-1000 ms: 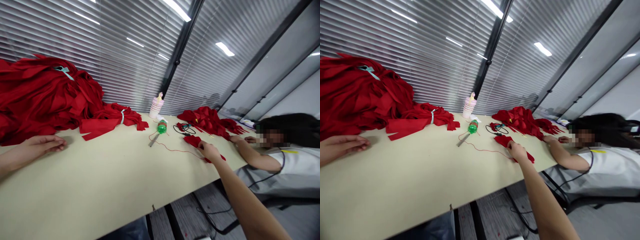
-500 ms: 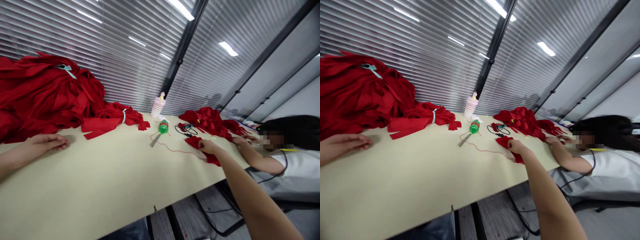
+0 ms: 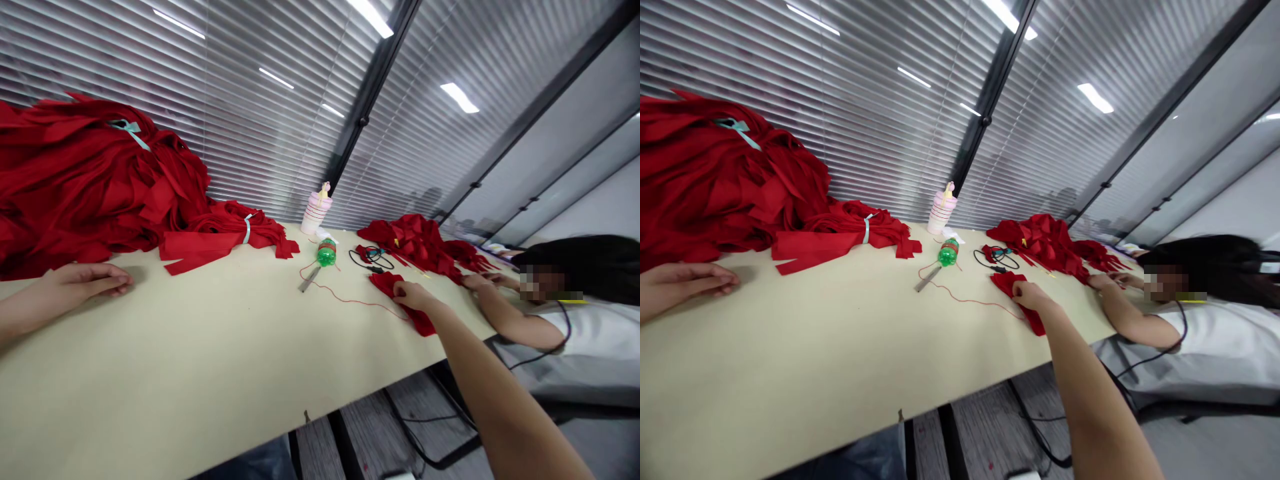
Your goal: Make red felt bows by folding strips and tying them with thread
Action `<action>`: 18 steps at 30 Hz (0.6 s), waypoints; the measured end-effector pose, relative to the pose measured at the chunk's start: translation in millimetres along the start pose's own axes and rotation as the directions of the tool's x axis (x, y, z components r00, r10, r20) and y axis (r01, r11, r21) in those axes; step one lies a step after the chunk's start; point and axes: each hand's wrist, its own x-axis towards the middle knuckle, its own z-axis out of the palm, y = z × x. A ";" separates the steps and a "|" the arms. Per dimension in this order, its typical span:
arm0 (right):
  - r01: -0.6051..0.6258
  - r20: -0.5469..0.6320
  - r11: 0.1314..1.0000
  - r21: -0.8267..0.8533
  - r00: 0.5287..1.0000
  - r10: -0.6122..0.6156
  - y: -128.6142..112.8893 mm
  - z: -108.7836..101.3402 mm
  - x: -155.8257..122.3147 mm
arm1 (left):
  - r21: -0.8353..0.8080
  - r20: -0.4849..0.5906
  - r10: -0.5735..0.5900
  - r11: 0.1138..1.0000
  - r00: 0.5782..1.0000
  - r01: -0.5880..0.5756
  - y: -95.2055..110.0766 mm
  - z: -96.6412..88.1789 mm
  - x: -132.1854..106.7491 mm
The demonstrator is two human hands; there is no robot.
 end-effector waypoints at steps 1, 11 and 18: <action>0.014 0.022 1.000 0.005 1.000 -0.014 -1.4 2.3 -4.2 | 0.022 0.014 0.002 1.000 1.000 -0.002 -1.0 -1.0 0.8; 0.036 -0.107 0.997 0.065 0.994 -0.029 1.7 -16.8 -38.8 | 0.090 0.027 -0.007 0.996 1.000 0.005 -3.7 -0.7 3.1; 0.101 -0.062 0.991 0.088 0.993 -0.096 -33.5 -30.3 -46.0 | 0.083 0.019 -0.015 0.996 1.000 0.013 4.4 3.0 -3.7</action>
